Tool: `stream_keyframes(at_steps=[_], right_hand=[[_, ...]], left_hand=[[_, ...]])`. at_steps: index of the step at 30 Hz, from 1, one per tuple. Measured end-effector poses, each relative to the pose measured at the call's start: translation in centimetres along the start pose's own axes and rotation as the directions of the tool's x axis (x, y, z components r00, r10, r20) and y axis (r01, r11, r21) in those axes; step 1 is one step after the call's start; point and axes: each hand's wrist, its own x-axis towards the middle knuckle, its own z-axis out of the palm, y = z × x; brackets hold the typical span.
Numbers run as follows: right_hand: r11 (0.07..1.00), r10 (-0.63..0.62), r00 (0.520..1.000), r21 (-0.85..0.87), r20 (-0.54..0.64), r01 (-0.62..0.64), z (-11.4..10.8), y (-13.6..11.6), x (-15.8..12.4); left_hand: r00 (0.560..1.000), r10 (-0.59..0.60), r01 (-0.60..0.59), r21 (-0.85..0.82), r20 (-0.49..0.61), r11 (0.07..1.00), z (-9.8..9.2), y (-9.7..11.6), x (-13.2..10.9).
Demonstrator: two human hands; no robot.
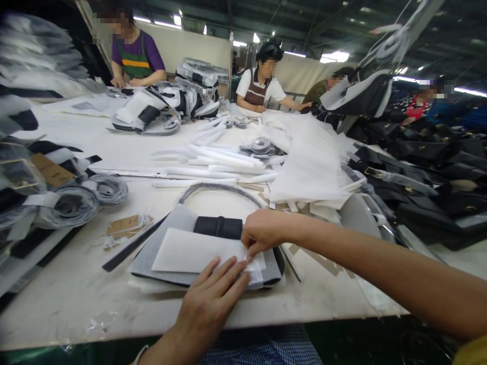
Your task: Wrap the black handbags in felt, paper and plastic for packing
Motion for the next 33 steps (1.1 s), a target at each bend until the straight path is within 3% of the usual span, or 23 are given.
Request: stream_keyframes(at_steps=[3, 10, 18, 21, 26, 30, 33], right_hand=[[0.996, 0.041, 0.997, -0.076, 0.067, -0.036, -0.5, -0.3, 0.9], [0.986, 0.082, 0.990, -0.151, 0.111, -0.065, -1.6, -1.2, 2.6], [0.971, 0.126, 0.987, -0.216, 0.098, -0.102, -1.6, 0.5, 3.7], [0.972, 0.183, 0.981, -0.161, 0.061, -0.171, -1.3, 2.2, 4.1], [0.945, 0.285, 0.955, 0.143, 0.083, -0.294, 0.2, 5.8, 4.9], [0.912, 0.298, 0.951, 0.268, 0.087, -0.310, 1.2, 8.3, 5.3], [0.898, 0.320, 0.948, 0.317, 0.002, -0.304, 1.1, 9.1, 4.8]], left_hand=[[0.999, -0.013, 0.013, -0.005, -0.050, 1.000, -0.1, 0.0, 0.2], [0.993, 0.090, -0.090, 0.006, -0.070, 0.996, -0.3, -0.4, 0.3], [0.986, 0.117, -0.117, 0.004, -0.116, 0.993, -0.5, -0.6, 0.5], [0.988, 0.101, -0.101, 0.002, -0.113, 0.995, -0.3, -0.6, 0.5], [0.986, 0.114, -0.112, 0.022, -0.122, 0.993, 0.0, -0.7, 0.5], [0.984, 0.140, -0.136, 0.043, -0.114, 0.990, 0.0, -0.8, 0.3], [0.984, 0.151, -0.146, 0.060, -0.096, 0.988, 0.0, -0.6, 0.1]])
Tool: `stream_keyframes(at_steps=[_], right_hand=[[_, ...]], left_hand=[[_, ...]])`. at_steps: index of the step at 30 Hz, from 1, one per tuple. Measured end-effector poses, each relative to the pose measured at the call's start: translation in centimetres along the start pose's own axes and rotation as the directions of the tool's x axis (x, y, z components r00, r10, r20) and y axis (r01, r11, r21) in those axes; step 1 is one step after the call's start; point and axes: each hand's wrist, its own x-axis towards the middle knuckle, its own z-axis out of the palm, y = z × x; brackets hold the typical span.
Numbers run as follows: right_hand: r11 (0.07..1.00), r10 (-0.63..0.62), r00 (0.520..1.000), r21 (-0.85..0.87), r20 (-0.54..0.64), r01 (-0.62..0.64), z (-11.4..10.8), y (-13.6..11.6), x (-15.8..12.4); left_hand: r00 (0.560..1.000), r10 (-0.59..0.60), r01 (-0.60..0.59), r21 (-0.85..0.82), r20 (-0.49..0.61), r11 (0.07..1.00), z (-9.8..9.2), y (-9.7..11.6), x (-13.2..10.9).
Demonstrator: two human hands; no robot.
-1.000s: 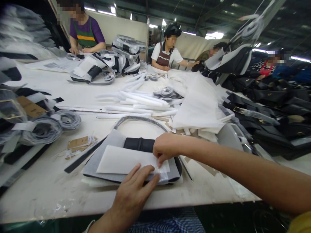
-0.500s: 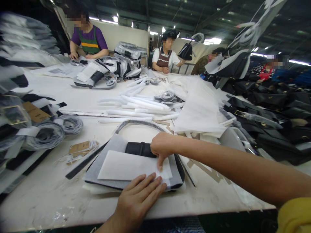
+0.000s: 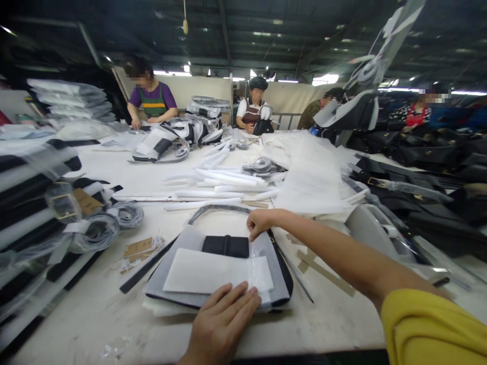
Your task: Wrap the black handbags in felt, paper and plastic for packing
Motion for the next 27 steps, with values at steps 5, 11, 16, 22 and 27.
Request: stream_keyframes(at_steps=[5, 11, 16, 22, 27], right_hand=[[0.997, -0.022, 0.983, 0.073, -0.181, 0.036, 0.8, -1.6, -4.5], [1.000, -0.021, 0.988, 0.012, -0.154, 0.023, 4.2, -5.6, -8.4], [0.996, 0.065, 0.997, 0.062, -0.036, -0.062, 4.1, -4.9, -5.7], [0.933, 0.068, 0.998, 0.354, 0.000, -0.063, 3.2, -2.8, -3.9], [0.879, 0.089, 0.996, 0.470, -0.005, -0.076, 3.6, -1.0, -2.7]], left_hand=[[0.997, -0.056, 0.055, -0.020, -0.050, 0.998, 0.3, 0.5, -0.1], [0.995, -0.087, 0.084, -0.050, -0.047, 0.995, 0.2, 0.8, 0.2], [0.995, -0.095, 0.093, -0.055, -0.024, 0.994, 0.0, 0.7, 0.5], [0.993, -0.107, 0.104, -0.054, -0.041, 0.993, 0.1, 0.7, 0.7], [0.993, -0.106, 0.104, -0.044, -0.047, 0.994, 0.2, 0.6, 0.6]])
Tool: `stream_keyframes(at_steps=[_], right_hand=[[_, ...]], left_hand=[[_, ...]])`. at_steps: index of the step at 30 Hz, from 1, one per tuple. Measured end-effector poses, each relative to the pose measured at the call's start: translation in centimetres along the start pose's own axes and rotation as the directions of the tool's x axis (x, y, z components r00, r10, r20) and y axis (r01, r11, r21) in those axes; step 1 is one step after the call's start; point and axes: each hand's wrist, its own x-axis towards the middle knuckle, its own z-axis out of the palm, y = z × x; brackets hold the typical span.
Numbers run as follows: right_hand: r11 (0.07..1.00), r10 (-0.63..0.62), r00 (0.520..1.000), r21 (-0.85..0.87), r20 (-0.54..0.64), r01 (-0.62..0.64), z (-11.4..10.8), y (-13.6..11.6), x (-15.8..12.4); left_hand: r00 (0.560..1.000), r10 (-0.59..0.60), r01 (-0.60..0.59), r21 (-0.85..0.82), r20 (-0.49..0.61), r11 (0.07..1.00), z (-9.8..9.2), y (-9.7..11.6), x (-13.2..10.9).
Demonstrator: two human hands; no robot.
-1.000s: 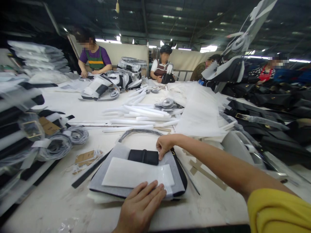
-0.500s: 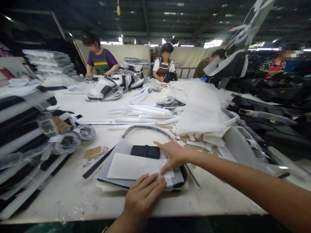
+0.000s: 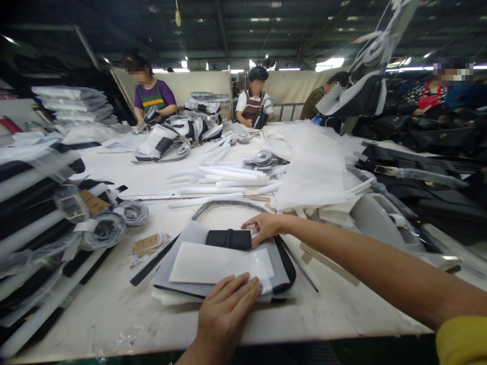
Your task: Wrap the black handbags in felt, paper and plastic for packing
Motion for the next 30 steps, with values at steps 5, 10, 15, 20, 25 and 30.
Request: stream_keyframes(at_steps=[5, 10, 15, 20, 25, 30], right_hand=[[0.992, -0.001, 1.000, 0.125, 0.005, 0.000, -0.1, 1.1, 0.5], [0.997, 0.007, 0.979, 0.079, -0.204, 0.010, 0.6, 0.7, 0.3], [0.995, -0.093, 0.826, -0.070, -0.556, 0.065, 2.5, -1.4, -2.9], [0.919, -0.385, 0.686, -0.323, -0.618, 0.225, 8.9, -2.1, -9.7], [0.668, -0.684, 0.526, -0.723, -0.505, 0.175, 15.1, 0.2, -11.6], [0.590, -0.736, 0.501, -0.794, -0.456, 0.144, 14.3, 1.3, -10.6]], left_hand=[[1.000, -0.003, 0.003, -0.001, 0.015, 1.000, 0.1, 0.0, -0.2], [0.999, -0.003, 0.003, -0.010, 0.051, 1.000, 0.0, 0.0, -0.4], [0.998, -0.018, 0.020, -0.042, 0.056, 0.999, -0.2, 0.1, -0.6], [0.978, -0.111, 0.136, -0.138, 0.179, 0.981, -1.1, 0.5, 0.0], [0.934, -0.047, 0.073, -0.059, 0.354, 0.996, -4.9, -1.7, 1.1], [0.797, -0.009, -0.166, 0.233, 0.604, 0.958, -9.5, -6.3, 0.7]])
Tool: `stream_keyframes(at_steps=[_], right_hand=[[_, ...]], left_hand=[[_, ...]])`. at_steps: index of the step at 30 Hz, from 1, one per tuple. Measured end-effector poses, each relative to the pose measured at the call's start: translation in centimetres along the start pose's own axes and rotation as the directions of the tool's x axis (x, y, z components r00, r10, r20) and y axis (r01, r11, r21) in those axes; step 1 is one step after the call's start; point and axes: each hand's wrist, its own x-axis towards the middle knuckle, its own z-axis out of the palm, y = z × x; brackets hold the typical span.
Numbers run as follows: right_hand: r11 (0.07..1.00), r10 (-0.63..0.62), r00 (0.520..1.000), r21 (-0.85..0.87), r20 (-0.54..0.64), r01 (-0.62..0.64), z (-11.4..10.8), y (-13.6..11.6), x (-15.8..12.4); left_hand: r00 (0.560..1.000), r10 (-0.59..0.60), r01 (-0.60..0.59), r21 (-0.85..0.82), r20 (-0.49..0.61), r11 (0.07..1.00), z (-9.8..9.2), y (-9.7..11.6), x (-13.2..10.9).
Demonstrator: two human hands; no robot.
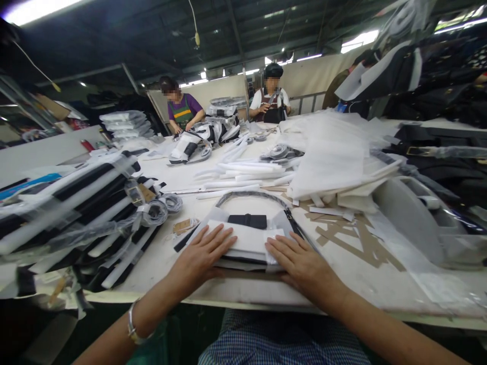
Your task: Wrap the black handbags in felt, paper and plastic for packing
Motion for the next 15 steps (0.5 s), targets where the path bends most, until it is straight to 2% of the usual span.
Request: stream_keyframes(at_steps=[2, 5, 7, 8, 9, 10, 11, 12, 13, 14, 15], right_hand=[[0.999, -0.041, 0.999, 0.011, 0.015, 0.041, -0.5, 1.1, 0.4], [0.999, -0.036, 0.999, 0.031, -0.009, 0.037, -1.6, 1.7, 0.4], [0.989, 0.058, 0.997, 0.139, -0.049, -0.050, -2.3, 0.7, -0.1], [0.961, 0.146, 0.988, 0.244, -0.045, -0.131, -2.5, -0.2, -0.3], [0.894, 0.257, 0.966, 0.378, 0.006, -0.240, -2.6, -1.3, -0.4], [0.766, 0.377, 0.919, 0.518, 0.119, -0.381, -2.7, -2.5, -0.4], [0.567, 0.469, 0.836, 0.628, 0.286, -0.533, -2.7, -3.6, -0.3], [0.322, 0.506, 0.728, 0.682, 0.462, -0.656, -2.7, -4.6, 0.0], [0.080, 0.488, 0.629, 0.687, 0.605, -0.723, -2.6, -5.4, 0.3], [-0.127, 0.442, 0.566, 0.673, 0.696, -0.728, -2.5, -6.0, 0.7], [-0.287, 0.402, 0.543, 0.665, 0.737, -0.690, -2.4, -6.4, 1.1]], left_hand=[[0.999, 0.023, -0.024, 0.014, 0.034, 1.000, 0.5, -0.9, -0.9], [0.999, -0.023, 0.023, -0.021, -0.027, 1.000, 2.1, -0.6, -1.3], [0.994, -0.075, 0.070, -0.058, -0.083, 0.996, 3.0, 0.1, -1.3], [0.990, -0.093, 0.086, -0.077, -0.103, 0.993, 3.4, 0.4, -1.3], [0.987, -0.107, 0.096, -0.094, -0.119, 0.991, 3.6, 0.5, -1.3], [0.985, -0.115, 0.101, -0.109, -0.131, 0.989, 3.7, 0.6, -1.3], [0.983, -0.119, 0.103, -0.121, -0.141, 0.987, 3.7, 0.6, -1.3], [0.982, -0.122, 0.103, -0.131, -0.146, 0.986, 3.7, 0.5, -1.3], [0.981, -0.122, 0.102, -0.139, -0.151, 0.985, 3.7, 0.4, -1.4], [0.980, -0.123, 0.100, -0.147, -0.154, 0.984, 3.7, 0.3, -1.4], [0.980, -0.124, 0.099, -0.156, -0.159, 0.983, 3.6, 0.2, -1.4]])
